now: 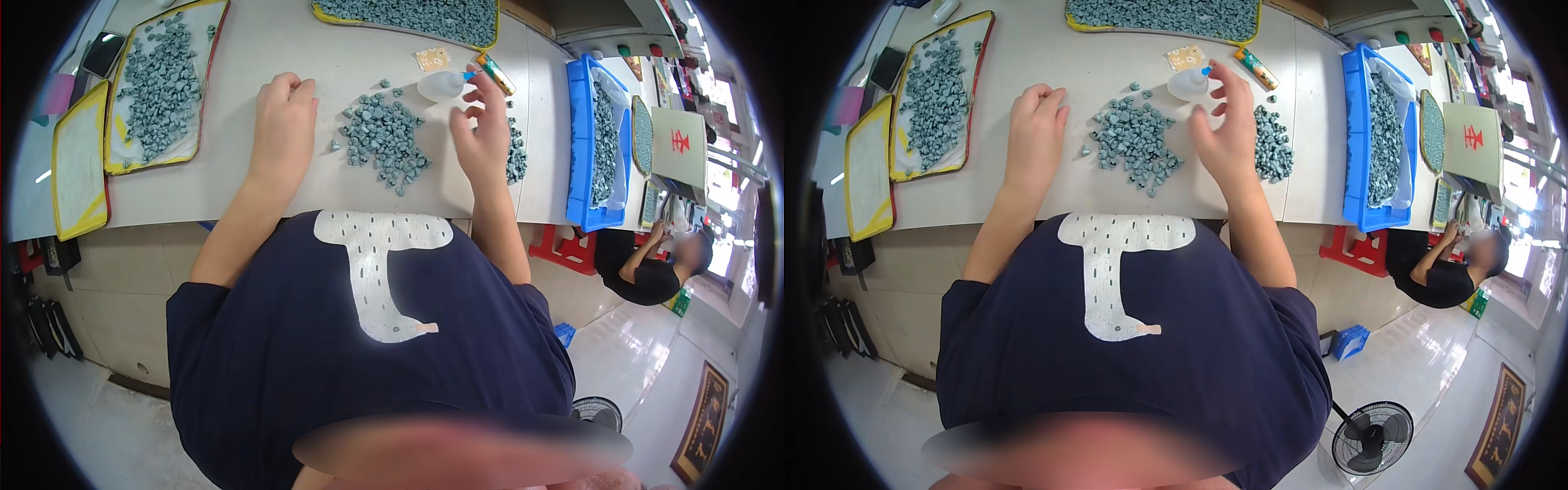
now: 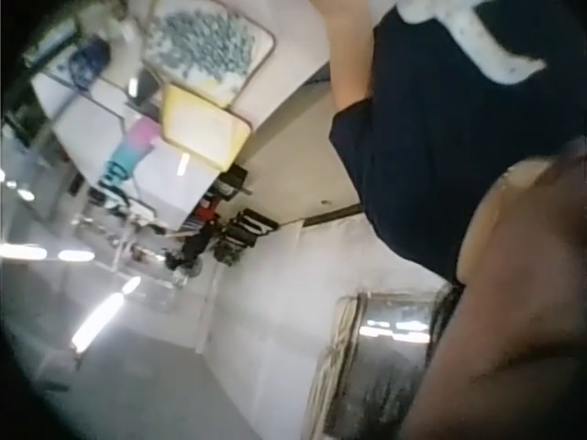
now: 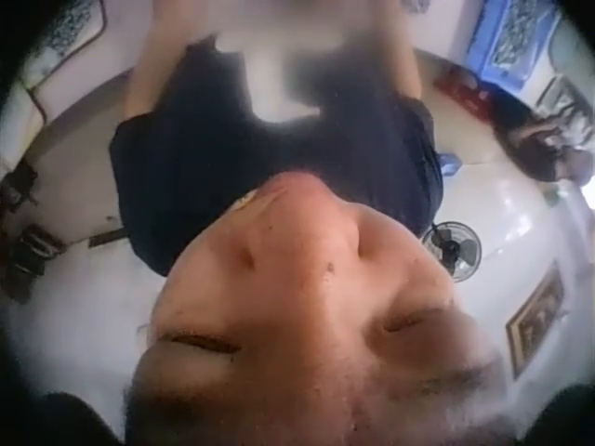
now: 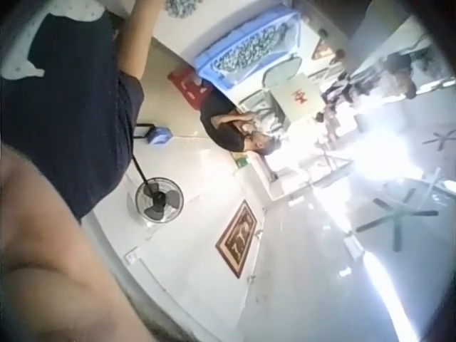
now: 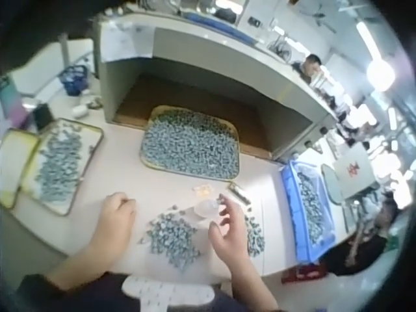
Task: Gluing small blue plastic components together at a factory workbench.
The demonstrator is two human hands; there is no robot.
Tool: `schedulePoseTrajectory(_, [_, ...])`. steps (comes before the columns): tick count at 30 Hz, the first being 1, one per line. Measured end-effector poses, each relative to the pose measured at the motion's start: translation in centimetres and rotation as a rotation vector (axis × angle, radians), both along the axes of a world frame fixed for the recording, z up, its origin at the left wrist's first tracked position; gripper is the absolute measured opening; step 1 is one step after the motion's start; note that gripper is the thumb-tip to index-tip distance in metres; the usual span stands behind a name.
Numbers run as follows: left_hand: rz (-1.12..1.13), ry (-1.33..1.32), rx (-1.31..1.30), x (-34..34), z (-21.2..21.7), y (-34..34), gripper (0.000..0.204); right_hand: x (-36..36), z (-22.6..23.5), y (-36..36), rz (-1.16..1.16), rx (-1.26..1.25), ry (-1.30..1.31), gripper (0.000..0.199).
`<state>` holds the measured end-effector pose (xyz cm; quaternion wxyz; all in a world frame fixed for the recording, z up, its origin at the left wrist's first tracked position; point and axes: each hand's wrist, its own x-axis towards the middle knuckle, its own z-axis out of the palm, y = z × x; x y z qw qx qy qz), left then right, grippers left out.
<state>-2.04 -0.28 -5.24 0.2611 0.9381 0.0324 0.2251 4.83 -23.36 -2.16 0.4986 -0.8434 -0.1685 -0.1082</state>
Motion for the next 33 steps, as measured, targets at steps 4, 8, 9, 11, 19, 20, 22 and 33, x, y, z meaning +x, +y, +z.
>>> schedulePoseTrajectory(4, [0.006,0.075,0.034,-0.2,-0.7,-0.1,0.017,0.3,-0.1,0.3,0.015,-0.278,0.073,0.037])
schedulePoseTrajectory(8, [-0.001,0.037,0.013,-0.4,-0.8,-0.5,0.017,0.5,-0.4,-0.1,0.001,-0.347,0.196,0.039])
schedulePoseTrajectory(9, [-0.001,-0.008,0.01,-0.3,-0.5,-0.6,0.017,0.5,-0.5,-0.2,-0.002,-0.338,0.233,0.039])
schedulePoseTrajectory(11, [-0.004,-0.053,0.006,-0.2,0.0,-1.0,0.017,0.2,-0.7,-0.5,0.001,-0.197,0.249,0.038])
schedulePoseTrajectory(19, [-0.405,0.291,-1.797,-0.8,2.1,-2.2,0.015,-1.3,0.5,-1.0,0.202,0.02,0.153,0.037])
schedulePoseTrajectory(20, [-0.424,0.285,-1.851,-0.8,2.1,-2.1,0.015,-1.6,1.4,-0.5,0.221,-0.095,0.058,0.039])
schedulePoseTrajectory(22, [-0.461,0.268,-1.959,-0.8,1.9,-1.9,0.014,-1.8,2.2,0.1,0.245,-0.207,-0.037,0.04])
schedulePoseTrajectory(33, [-0.535,0.301,-2.07,-1.0,0.6,-0.8,0.014,-1.9,3.5,0.9,0.203,-0.414,-0.44,0.045])
